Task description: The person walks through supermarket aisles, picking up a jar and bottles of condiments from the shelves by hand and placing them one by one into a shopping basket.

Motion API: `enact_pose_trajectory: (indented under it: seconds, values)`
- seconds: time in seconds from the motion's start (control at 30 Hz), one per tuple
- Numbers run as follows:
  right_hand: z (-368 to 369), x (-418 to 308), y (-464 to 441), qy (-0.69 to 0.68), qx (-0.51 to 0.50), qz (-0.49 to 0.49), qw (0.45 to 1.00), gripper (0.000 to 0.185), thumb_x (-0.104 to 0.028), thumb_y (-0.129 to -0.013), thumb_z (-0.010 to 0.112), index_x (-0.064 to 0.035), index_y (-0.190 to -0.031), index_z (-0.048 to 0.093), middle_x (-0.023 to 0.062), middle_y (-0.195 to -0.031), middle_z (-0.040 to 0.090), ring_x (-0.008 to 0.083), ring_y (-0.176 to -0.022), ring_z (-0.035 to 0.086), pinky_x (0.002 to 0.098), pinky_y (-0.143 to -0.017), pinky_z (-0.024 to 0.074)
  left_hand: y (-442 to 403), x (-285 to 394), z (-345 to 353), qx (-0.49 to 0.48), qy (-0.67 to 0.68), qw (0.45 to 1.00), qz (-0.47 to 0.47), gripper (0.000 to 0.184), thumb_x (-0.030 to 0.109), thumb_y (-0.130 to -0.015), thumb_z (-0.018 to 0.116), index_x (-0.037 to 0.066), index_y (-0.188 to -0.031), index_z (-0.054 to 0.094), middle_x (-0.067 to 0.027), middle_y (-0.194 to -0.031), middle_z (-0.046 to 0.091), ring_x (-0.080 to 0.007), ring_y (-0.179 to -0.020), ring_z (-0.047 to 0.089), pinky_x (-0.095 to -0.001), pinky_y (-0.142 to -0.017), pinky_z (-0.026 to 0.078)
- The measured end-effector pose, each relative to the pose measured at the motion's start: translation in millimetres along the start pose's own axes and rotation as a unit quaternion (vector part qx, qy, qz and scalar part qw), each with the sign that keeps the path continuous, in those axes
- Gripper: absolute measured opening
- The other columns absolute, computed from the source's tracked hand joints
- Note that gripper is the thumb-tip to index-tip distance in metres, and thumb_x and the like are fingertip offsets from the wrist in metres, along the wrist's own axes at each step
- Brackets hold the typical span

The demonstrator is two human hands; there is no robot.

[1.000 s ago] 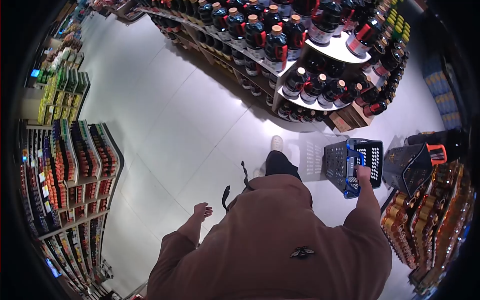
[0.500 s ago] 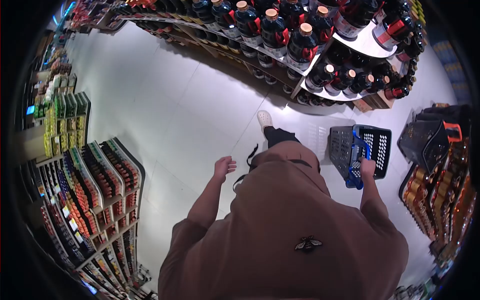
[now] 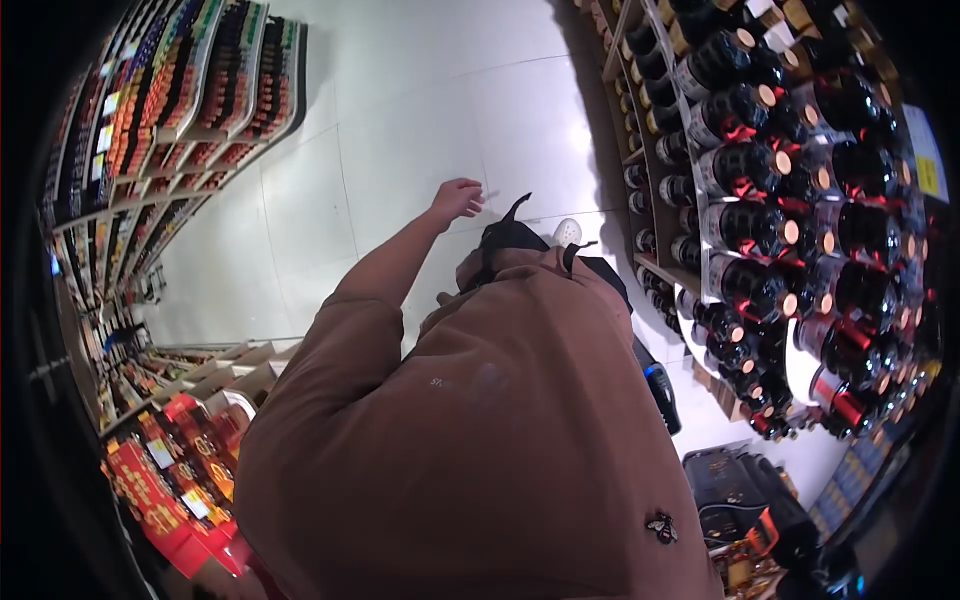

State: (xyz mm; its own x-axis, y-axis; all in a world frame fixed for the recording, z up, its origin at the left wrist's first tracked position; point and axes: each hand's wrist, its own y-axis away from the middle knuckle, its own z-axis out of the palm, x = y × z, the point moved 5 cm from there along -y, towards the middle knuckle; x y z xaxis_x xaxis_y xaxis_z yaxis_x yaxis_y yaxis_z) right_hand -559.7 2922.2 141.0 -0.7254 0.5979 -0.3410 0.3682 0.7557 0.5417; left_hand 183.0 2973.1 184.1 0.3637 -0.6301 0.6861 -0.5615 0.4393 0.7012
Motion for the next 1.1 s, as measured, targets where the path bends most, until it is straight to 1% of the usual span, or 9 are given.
enact_pose_trajectory:
  seconds: [0.17,0.33,0.37,0.4,0.47,0.5,0.53,0.77,1.1]
  values:
    - [13,-39,3,-0.016,-0.01,-0.009,1.0,0.037,-0.032,-0.084,0.065,0.0046,-0.077,0.068,0.022,-0.07,0.067,0.0291,-0.063,0.062,0.0461,-0.062,0.0475,-7,-81,-39,0.053,0.014,0.985,-0.166,0.024,0.022,-0.092,0.06,0.004,-0.107,0.062,-0.0112,-0.091,0.069,-0.0218,-0.074,0.068,-0.0354,-0.067,0.059]
    - [66,-72,27,0.046,0.068,-0.092,0.992,0.039,-0.033,-0.086,0.063,0.004,-0.074,0.067,0.0214,-0.067,0.065,0.0272,-0.059,0.061,0.0459,-0.057,0.0467,-12,-79,-64,0.03,-0.011,0.979,-0.202,0.031,0.026,-0.094,0.061,0.006,-0.118,0.06,-0.0141,-0.106,0.069,-0.0264,-0.094,0.068,-0.0419,-0.083,0.057]
    - [77,-78,31,0.013,0.083,-0.057,0.995,0.039,-0.033,-0.087,0.063,0.0039,-0.074,0.067,0.0212,-0.066,0.065,0.0269,-0.059,0.061,0.0459,-0.056,0.0466,-19,-66,-67,0.026,-0.022,0.978,-0.203,0.031,0.026,-0.095,0.06,0.007,-0.119,0.061,-0.0132,-0.105,0.069,-0.026,-0.093,0.068,-0.0411,-0.083,0.057]
    - [75,-97,46,-0.149,0.122,0.14,0.971,0.042,-0.031,-0.084,0.064,0.0065,-0.065,0.062,0.0206,-0.062,0.064,0.0273,-0.056,0.06,0.0468,-0.056,0.045,-25,-40,-68,-0.014,-0.108,0.982,-0.152,0.03,0.025,-0.096,0.059,0.008,-0.121,0.061,-0.0126,-0.105,0.069,-0.0253,-0.093,0.068,-0.0404,-0.082,0.056]
    - [80,-110,53,-0.195,0.122,0.169,0.958,0.043,-0.034,-0.082,0.06,0.0062,-0.067,0.063,0.0232,-0.065,0.065,0.0377,-0.061,0.065,0.0489,-0.061,0.0475,-119,-55,-110,-0.212,-0.564,0.773,0.2,0.031,0.024,-0.098,0.056,0.007,-0.124,0.059,-0.0135,-0.107,0.069,-0.0243,-0.094,0.067,-0.0399,-0.081,0.057]
    - [99,-98,33,-0.039,0.086,0.068,0.993,0.043,-0.035,-0.082,0.059,0.0066,-0.072,0.066,0.0278,-0.073,0.067,0.0432,-0.073,0.068,0.0505,-0.068,0.0502,-132,-38,-126,-0.224,-0.618,0.726,0.202,0.031,0.024,-0.098,0.056,0.007,-0.124,0.059,-0.0137,-0.108,0.069,-0.0244,-0.094,0.067,-0.0397,-0.081,0.057]
    - [72,-138,59,-0.136,0.092,0.199,0.966,0.044,-0.036,-0.08,0.059,0.0071,-0.08,0.07,0.0309,-0.084,0.068,0.0461,-0.087,0.068,0.0504,-0.077,0.0523,-143,-16,-135,-0.231,-0.636,0.716,0.168,0.032,0.024,-0.098,0.056,0.006,-0.124,0.059,-0.014,-0.108,0.068,-0.0244,-0.094,0.067,-0.0395,-0.081,0.057]
    - [65,-204,92,-0.166,0.118,0.236,0.95,0.041,-0.032,-0.076,0.061,0.0019,-0.095,0.074,0.0292,-0.1,0.069,0.0425,-0.099,0.067,0.045,-0.09,0.0515,-222,195,-156,-0.129,-0.325,0.933,-0.088,0.034,0.025,-0.099,0.056,0.005,-0.126,0.057,-0.0156,-0.11,0.068,-0.0248,-0.095,0.067,-0.0383,-0.082,0.057]
    - [129,-275,115,-0.14,0.144,0.224,0.954,0.038,-0.032,-0.071,0.067,0.0014,-0.087,0.074,0.0285,-0.092,0.069,0.043,-0.092,0.069,0.0453,-0.083,0.0531,-226,380,-100,-0.22,-0.304,0.923,0.087,0.038,0.022,-0.1,0.055,0.001,-0.132,0.054,-0.016,-0.111,0.069,-0.0229,-0.091,0.069,-0.036,-0.079,0.059]
